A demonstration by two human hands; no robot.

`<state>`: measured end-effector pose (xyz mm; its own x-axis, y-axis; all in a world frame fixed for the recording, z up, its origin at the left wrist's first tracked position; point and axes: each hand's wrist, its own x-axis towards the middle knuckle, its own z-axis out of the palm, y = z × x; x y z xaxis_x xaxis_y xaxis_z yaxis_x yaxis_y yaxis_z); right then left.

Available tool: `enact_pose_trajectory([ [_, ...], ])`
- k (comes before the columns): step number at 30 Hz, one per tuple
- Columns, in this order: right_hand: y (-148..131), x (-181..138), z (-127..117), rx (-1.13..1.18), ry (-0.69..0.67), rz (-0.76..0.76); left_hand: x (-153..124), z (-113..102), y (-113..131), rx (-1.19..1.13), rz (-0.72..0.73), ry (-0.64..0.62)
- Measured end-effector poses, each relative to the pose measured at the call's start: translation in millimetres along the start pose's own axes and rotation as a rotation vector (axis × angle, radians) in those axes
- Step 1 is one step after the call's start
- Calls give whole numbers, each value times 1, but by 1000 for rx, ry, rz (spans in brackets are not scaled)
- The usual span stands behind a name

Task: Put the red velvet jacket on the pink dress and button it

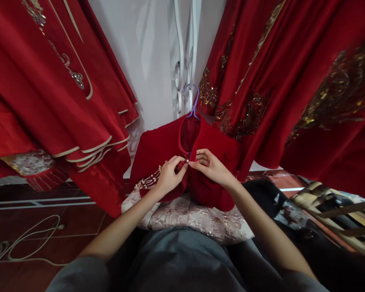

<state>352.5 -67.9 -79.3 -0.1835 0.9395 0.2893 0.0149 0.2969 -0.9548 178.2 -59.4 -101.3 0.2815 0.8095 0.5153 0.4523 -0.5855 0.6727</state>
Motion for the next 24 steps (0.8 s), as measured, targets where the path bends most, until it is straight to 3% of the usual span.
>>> enact_pose_trajectory([
  [6, 9, 1, 1, 77, 55, -22, 0, 1, -6, -251, -130, 87],
  [10, 8, 0, 0, 69, 88, -58, 0, 4, -11, -295, -137, 87],
  [16, 2, -4, 1, -64, 42, -153, 5, 0, -10, -143, -69, 15],
  [24, 3, -6, 4, -179, 124, -233, 10, -12, 1, 32, 60, -55],
])
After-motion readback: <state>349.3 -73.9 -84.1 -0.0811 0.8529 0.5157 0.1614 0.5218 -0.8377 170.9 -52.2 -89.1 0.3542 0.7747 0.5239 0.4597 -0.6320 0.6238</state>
